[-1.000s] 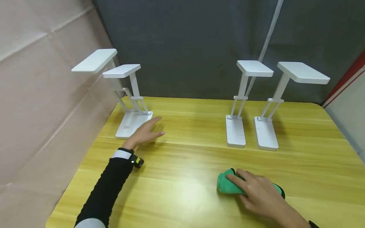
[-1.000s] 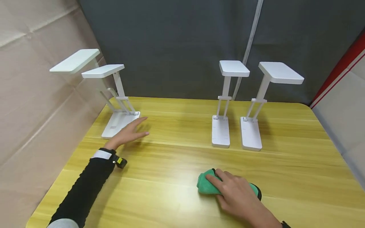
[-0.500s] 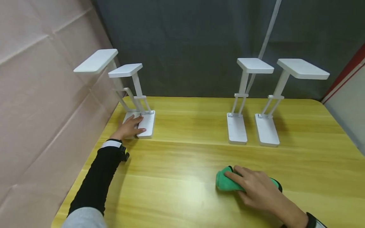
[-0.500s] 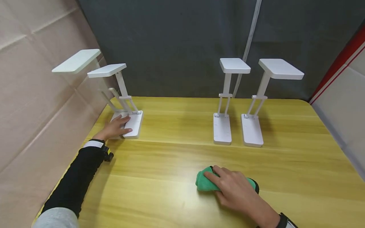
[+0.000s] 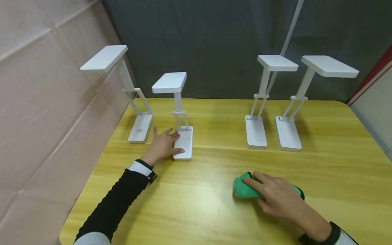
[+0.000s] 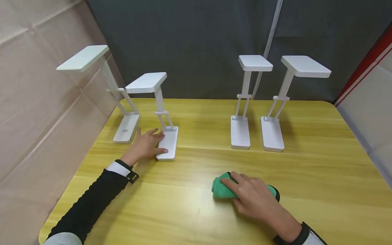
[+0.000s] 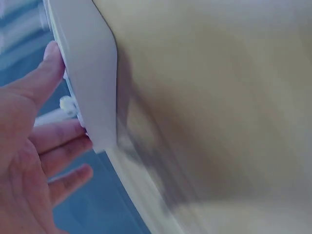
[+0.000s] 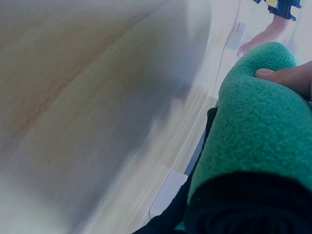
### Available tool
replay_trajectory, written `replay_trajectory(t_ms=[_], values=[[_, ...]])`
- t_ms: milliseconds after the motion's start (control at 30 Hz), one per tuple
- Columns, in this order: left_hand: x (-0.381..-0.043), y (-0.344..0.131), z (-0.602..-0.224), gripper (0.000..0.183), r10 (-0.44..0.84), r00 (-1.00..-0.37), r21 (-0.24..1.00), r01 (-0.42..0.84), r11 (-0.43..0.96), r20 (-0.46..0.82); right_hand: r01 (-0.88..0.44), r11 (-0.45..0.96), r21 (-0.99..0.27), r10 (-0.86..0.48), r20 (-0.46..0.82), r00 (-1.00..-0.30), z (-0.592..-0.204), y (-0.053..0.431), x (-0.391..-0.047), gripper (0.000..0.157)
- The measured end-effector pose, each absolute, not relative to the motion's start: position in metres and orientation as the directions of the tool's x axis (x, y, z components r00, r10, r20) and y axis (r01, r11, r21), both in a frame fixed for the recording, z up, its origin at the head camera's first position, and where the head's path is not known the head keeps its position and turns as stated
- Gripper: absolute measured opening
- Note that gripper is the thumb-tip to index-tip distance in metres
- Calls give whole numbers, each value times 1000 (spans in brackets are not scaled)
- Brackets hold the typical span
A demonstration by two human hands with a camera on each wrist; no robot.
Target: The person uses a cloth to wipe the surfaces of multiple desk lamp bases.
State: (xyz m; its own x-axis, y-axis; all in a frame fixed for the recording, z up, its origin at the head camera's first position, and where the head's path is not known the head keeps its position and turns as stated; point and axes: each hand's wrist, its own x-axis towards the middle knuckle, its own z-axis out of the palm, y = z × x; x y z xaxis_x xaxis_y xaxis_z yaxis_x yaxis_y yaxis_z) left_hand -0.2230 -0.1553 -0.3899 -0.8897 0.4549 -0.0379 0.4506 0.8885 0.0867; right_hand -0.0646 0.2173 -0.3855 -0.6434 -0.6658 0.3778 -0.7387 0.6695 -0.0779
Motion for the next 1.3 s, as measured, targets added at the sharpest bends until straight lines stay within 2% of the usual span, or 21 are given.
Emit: replay_trajectory(t_ms=[133,367,500,633,767,867,933,1100,1200,1300], values=[[-196,-118,-390,72,529,-848,75,529,845,22,-733,676,-78,-662,372,-651,-384,221,-64,57],[-154,-63,-391,70,630,-772,-87,625,776,78,-710,700,-77,-649,347,-678,-380,221,-66,56],[-143,-45,-392,71,645,-760,-156,630,761,79,-698,715,-44,-655,306,-691,-375,213,-73,56],[-143,-44,-394,74,679,-726,-168,660,733,111,-682,732,-16,-652,277,-706,-370,202,-85,58],[-150,-55,-396,96,700,-704,-62,698,713,116,-615,788,-24,-589,263,-764,-366,191,-102,54],[-159,-63,-399,123,701,-710,74,704,706,64,-558,830,-15,-533,274,-801,-366,184,-117,50],[-165,-66,-402,133,716,-698,164,708,687,10,-534,846,16,-513,300,-804,-368,179,-127,46],[-173,-67,-409,135,744,-659,346,676,650,-110,-492,865,102,-494,348,-797,-378,163,-138,38],[-174,-68,-409,135,732,-669,368,653,662,-130,-493,857,152,-513,345,-786,-383,154,-135,33],[-175,-68,-407,135,723,-679,358,648,673,-130,-528,815,241,-580,339,-741,-386,148,-128,27]])
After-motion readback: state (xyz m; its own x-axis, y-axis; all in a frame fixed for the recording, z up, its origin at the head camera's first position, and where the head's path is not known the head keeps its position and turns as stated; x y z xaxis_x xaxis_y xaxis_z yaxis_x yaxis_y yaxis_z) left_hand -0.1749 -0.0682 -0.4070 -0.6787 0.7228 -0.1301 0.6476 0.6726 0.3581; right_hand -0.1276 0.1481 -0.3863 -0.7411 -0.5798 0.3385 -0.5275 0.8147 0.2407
